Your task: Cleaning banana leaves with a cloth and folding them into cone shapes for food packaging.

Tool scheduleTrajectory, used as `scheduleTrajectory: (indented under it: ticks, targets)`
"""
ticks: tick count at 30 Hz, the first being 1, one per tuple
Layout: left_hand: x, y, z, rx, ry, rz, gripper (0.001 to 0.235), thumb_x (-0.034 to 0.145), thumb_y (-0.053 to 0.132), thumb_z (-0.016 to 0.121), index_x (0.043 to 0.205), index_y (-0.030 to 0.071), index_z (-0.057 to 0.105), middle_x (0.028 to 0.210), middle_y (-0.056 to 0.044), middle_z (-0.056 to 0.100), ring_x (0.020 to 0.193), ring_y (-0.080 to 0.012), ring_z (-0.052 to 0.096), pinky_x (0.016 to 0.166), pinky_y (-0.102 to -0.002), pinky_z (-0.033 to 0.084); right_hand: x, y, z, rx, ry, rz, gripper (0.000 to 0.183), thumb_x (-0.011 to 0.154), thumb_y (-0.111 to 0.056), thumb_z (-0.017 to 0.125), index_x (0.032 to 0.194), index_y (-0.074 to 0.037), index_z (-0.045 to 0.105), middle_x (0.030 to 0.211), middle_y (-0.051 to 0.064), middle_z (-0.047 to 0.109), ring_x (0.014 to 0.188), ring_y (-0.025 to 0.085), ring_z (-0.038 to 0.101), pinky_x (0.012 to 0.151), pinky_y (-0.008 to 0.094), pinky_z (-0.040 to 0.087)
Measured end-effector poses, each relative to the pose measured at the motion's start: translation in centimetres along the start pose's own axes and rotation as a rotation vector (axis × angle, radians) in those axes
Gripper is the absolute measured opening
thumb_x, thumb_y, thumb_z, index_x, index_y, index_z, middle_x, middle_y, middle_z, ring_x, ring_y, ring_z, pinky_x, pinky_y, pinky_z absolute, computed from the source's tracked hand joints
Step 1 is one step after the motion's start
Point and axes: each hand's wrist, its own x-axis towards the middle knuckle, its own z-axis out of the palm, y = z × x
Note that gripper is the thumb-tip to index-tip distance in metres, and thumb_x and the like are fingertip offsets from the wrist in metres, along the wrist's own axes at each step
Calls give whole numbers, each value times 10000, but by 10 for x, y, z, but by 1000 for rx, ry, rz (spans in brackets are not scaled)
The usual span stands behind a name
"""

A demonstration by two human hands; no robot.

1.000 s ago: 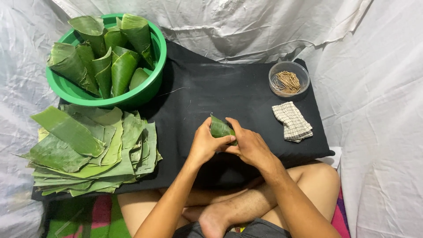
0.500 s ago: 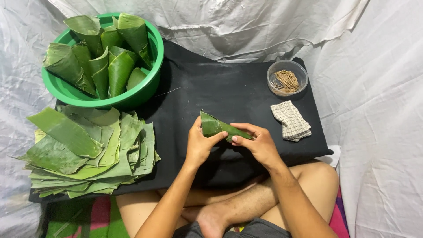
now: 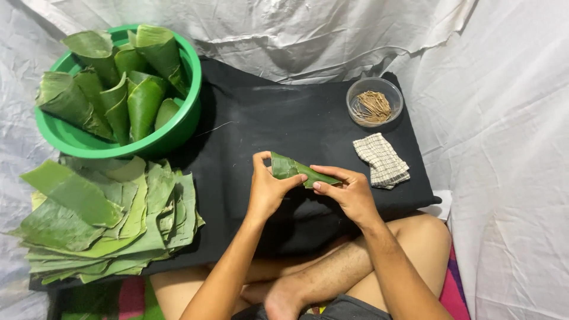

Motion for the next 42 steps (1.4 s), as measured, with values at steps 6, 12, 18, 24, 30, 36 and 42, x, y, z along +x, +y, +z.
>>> scheduleTrajectory:
  ticks: [6,12,18,24,30,36,42]
  targets:
    - [-12,29,10,-51,-65,105,1049,693,109,915,1466,184,210,979,-133,757,937,-267,716,907,-371,549,5,-3,-21,27,31,15,419,775,78,804,1187,17,760,1020,282,765,856,244,750,765,329,660]
    - [5,17,31,261,-72,207,794,657,320,950,1382,409,637,1147,-104,690,1221,-332,501,1082,-391,388,11,-17,-31,123,58,15,405,791,72,798,1193,49,743,1026,277,760,851,230,759,772,329,663]
    - [29,17,56,117,-163,297,266,719,244,921,958,344,859,863,85,802,861,-55,665,828,-213,524,25,-23,-53,74,84,-49,372,802,52,807,1169,66,743,952,308,755,786,249,769,741,347,670]
    - [55,42,87,71,-232,307,271,697,210,917,946,304,863,820,80,795,778,-42,650,781,-201,532,44,-41,-75,35,141,-105,351,804,52,808,1151,49,755,955,314,750,799,245,763,732,353,676]
    - [83,60,119,8,-286,315,242,683,148,899,914,203,853,748,-13,759,734,-64,617,664,-220,536,63,-43,-96,19,184,-94,356,807,19,816,1158,35,756,968,247,765,815,193,747,717,323,668]
    - [113,48,131,10,-224,264,254,675,134,905,920,171,851,714,-44,733,676,-67,606,594,-231,530,74,-61,-119,-243,231,-36,298,817,20,776,1114,33,762,912,276,762,748,254,776,687,314,662]
    - [117,46,134,-18,-209,198,278,667,103,905,937,132,844,709,-60,737,664,-61,611,576,-205,537,112,-103,-130,-985,281,-363,96,876,-231,783,953,-177,804,773,64,754,723,279,716,677,419,565]
